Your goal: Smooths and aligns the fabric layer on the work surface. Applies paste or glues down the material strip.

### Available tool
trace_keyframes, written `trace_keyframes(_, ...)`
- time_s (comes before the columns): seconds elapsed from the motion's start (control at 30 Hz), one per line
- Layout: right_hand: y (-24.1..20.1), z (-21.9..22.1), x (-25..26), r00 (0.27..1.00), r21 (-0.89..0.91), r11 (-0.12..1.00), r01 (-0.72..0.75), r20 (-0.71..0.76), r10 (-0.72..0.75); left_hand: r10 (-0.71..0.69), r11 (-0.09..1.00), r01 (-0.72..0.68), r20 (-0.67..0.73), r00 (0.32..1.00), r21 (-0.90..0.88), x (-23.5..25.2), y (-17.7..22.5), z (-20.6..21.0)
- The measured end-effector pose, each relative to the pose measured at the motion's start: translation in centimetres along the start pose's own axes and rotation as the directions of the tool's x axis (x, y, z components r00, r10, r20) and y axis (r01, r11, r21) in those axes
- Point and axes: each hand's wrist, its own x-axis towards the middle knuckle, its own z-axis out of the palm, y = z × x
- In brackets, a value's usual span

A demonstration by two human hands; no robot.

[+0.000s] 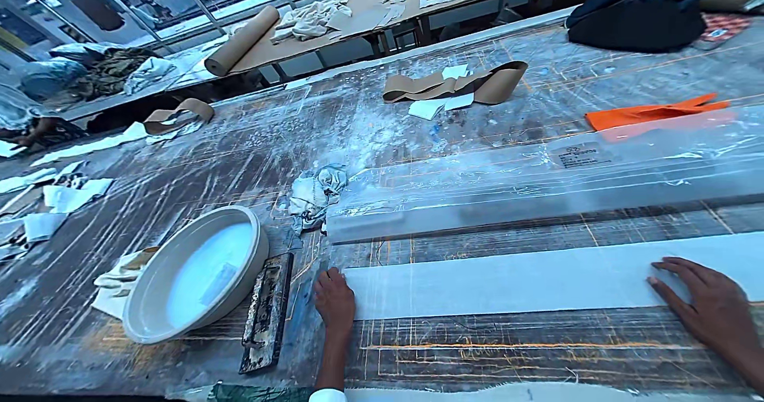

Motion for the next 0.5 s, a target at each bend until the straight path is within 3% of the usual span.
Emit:
trace_keyframes(0.07, -0.9, -0.5, 0.2, 1.000, 0.001, 1.000, -0.014, 0.003, 0.014, 0.203, 0.979, -0.204, -0.029, 0.979, -0.029, -2.6, 2.6, -0.8)
trace_keyframes(0.13, -2.3, -1.5, 0.2, 0.999, -0.008, 0.999, -0.034, 0.022, 0.034, 0.418, 0.904, -0.412, 0.039, 0.907, -0.110, -5.8, 5.0, -0.4)
trace_keyframes(0.17, -2.8, -1.8, 0.3, 0.999, -0.019, 0.999, -0.046, 0.029, 0.046, 0.456, 0.888, -0.448, 0.064, 0.888, -0.104, -6.8, 5.5, 0.4)
trace_keyframes(0.3, -3.8, -2.5, 0.5, 0.997, -0.039, 0.997, -0.059, 0.049, 0.061, 0.248, 0.967, -0.242, 0.079, 0.966, -0.073, -5.8, 6.3, 0.1)
trace_keyframes(0.33, -3.8, -2.5, 0.6, 0.997, -0.046, 0.997, -0.056, 0.051, 0.059, 0.272, 0.959, -0.263, 0.077, 0.959, -0.108, -6.0, 7.8, -0.4)
trace_keyframes(0.43, -3.8, -2.3, 0.7, 0.997, -0.067, 0.996, -0.057, 0.046, 0.060, 0.564, 0.803, -0.509, 0.120, 0.817, -0.308, -9.8, 14.9, -0.3)
trace_keyframes(0.5, -3.9, -2.2, 0.7, 0.997, -0.067, 0.996, -0.062, 0.040, 0.065, 0.674, 0.726, -0.614, 0.140, 0.726, -0.311, -12.4, 19.5, 1.3)
